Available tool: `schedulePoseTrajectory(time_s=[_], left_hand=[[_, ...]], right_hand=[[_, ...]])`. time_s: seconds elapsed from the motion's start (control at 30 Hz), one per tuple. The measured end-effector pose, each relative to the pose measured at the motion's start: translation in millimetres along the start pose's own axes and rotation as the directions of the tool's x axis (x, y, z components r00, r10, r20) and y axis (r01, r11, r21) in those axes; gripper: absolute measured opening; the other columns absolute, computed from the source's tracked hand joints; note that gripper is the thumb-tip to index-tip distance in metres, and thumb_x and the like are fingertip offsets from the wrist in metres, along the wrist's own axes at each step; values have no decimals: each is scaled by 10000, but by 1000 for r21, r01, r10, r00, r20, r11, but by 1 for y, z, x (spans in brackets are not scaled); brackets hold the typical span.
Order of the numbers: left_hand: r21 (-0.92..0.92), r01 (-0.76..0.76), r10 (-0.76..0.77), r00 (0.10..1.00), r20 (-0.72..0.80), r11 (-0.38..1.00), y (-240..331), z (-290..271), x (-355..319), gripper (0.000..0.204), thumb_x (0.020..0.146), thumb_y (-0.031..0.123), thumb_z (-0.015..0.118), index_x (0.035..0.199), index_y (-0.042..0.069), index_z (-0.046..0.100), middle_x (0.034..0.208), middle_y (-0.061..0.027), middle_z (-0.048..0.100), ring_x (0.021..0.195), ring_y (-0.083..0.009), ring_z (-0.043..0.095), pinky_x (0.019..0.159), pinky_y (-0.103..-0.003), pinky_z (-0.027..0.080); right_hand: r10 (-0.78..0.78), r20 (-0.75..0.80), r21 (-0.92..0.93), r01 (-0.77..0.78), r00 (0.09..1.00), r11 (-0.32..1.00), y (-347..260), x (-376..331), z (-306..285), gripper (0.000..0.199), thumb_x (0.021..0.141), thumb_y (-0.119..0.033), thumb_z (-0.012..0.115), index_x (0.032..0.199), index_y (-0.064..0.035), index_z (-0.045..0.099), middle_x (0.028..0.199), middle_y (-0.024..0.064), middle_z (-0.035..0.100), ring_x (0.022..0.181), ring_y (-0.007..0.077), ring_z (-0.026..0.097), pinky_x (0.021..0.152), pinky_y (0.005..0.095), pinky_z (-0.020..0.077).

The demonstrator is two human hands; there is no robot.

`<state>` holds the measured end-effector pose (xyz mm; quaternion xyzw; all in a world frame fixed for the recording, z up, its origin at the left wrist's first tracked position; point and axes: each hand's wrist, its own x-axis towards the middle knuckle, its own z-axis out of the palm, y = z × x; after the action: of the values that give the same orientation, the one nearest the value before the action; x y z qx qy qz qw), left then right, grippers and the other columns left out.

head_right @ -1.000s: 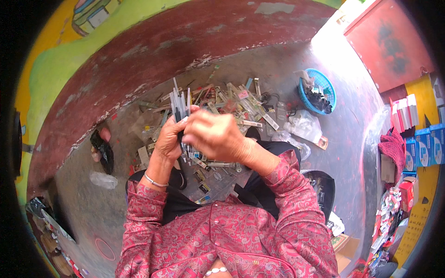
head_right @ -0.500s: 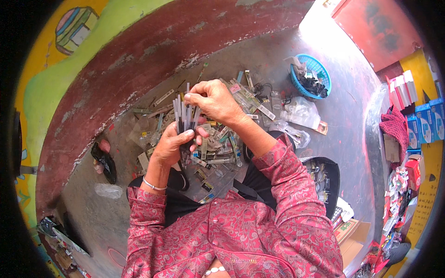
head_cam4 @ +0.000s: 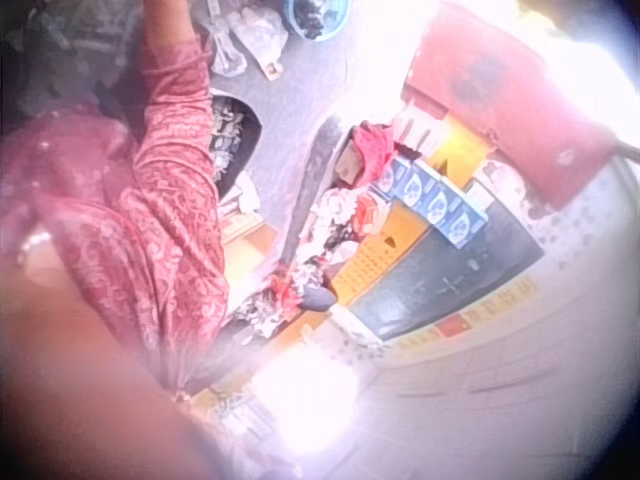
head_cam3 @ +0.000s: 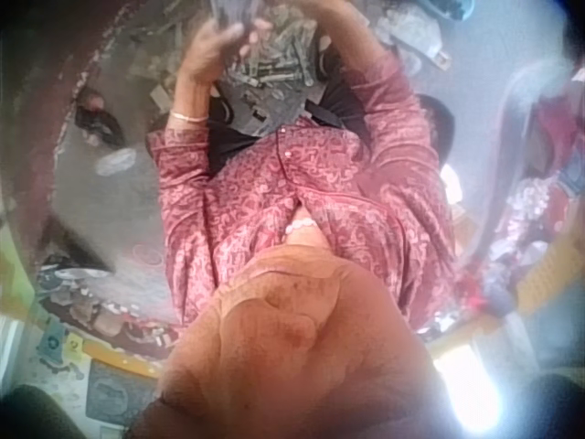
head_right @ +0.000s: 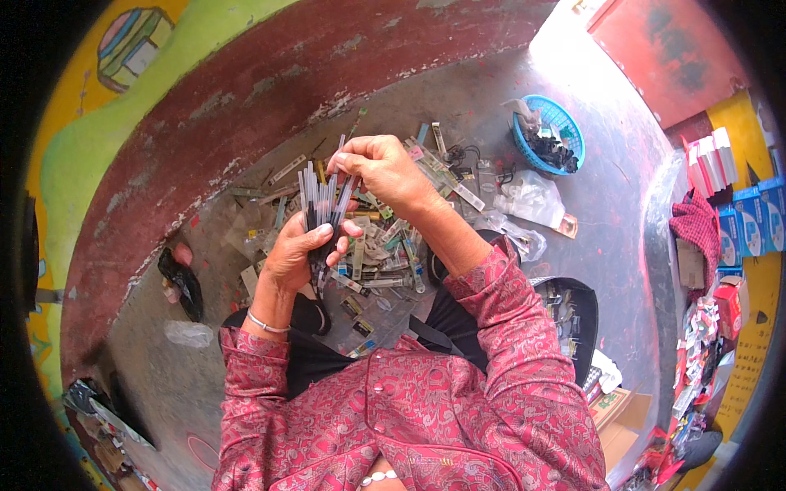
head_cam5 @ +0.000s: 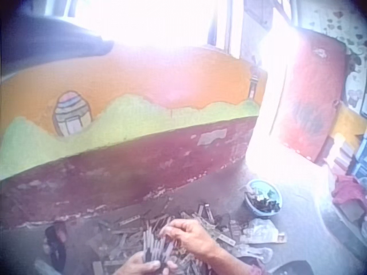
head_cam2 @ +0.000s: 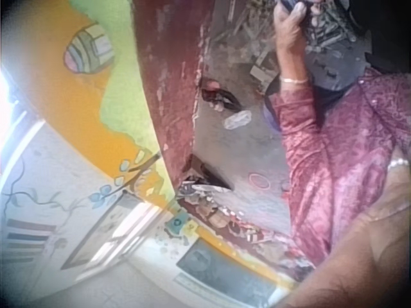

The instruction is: The person picks up several pens from a pile on the ground and wipes them with a cloth before placing them into a container.

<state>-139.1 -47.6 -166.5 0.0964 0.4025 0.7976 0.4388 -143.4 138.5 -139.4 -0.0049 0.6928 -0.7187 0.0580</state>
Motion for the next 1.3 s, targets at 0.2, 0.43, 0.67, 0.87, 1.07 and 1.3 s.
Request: schedulePoseTrajectory(time_s=[0.2,0.43,0.67,0.87,1.07,1.3], left_hand=[[24,1,-1,1000,26,1000,1,3,0,547,782,171,601,1207,-93,379,902,-132,607,609,-93,506,494,-182,413],[-73,-23,24,1000,10,997,3,-6,0,533,794,137,587,1232,-67,363,888,-87,579,584,-70,454,469,-168,369],[-262,-137,124,990,-65,955,-2,-23,5,473,822,83,556,1241,-34,370,876,-37,529,674,-71,459,544,-186,392],[-338,-173,94,967,-238,925,-4,-27,6,339,846,58,484,1167,-32,423,1064,-154,548,966,-213,553,818,-313,489],[-509,-233,149,968,-201,829,-6,-39,8,320,849,81,467,1148,-30,439,1111,-189,536,1021,-268,538,900,-377,441],[-365,-326,190,913,-361,872,-4,-45,7,230,831,17,490,1058,-17,478,1024,-155,578,921,-233,581,828,-351,488]], right_hand=[[10,-113,122,4,994,992,-2,2,-6,196,855,-204,536,827,-26,614,689,25,599,536,50,513,495,172,387],[18,-309,248,62,951,967,-4,8,-20,110,825,-140,567,800,-34,579,681,52,621,449,44,490,393,152,359],[-280,-546,75,379,790,922,-14,2,-12,81,820,-73,566,836,2,542,728,95,608,504,70,523,447,176,394],[-792,-63,-654,574,608,493,8,-15,31,121,718,-8,584,836,-16,561,742,76,583,582,139,578,513,244,462],[-695,476,-739,674,539,16,21,-28,51,237,653,-58,583,885,-9,603,916,102,596,795,199,613,650,293,506],[-682,454,-677,719,573,154,19,-21,46,208,637,8,557,836,-28,607,896,85,594,794,224,605,675,307,496]])
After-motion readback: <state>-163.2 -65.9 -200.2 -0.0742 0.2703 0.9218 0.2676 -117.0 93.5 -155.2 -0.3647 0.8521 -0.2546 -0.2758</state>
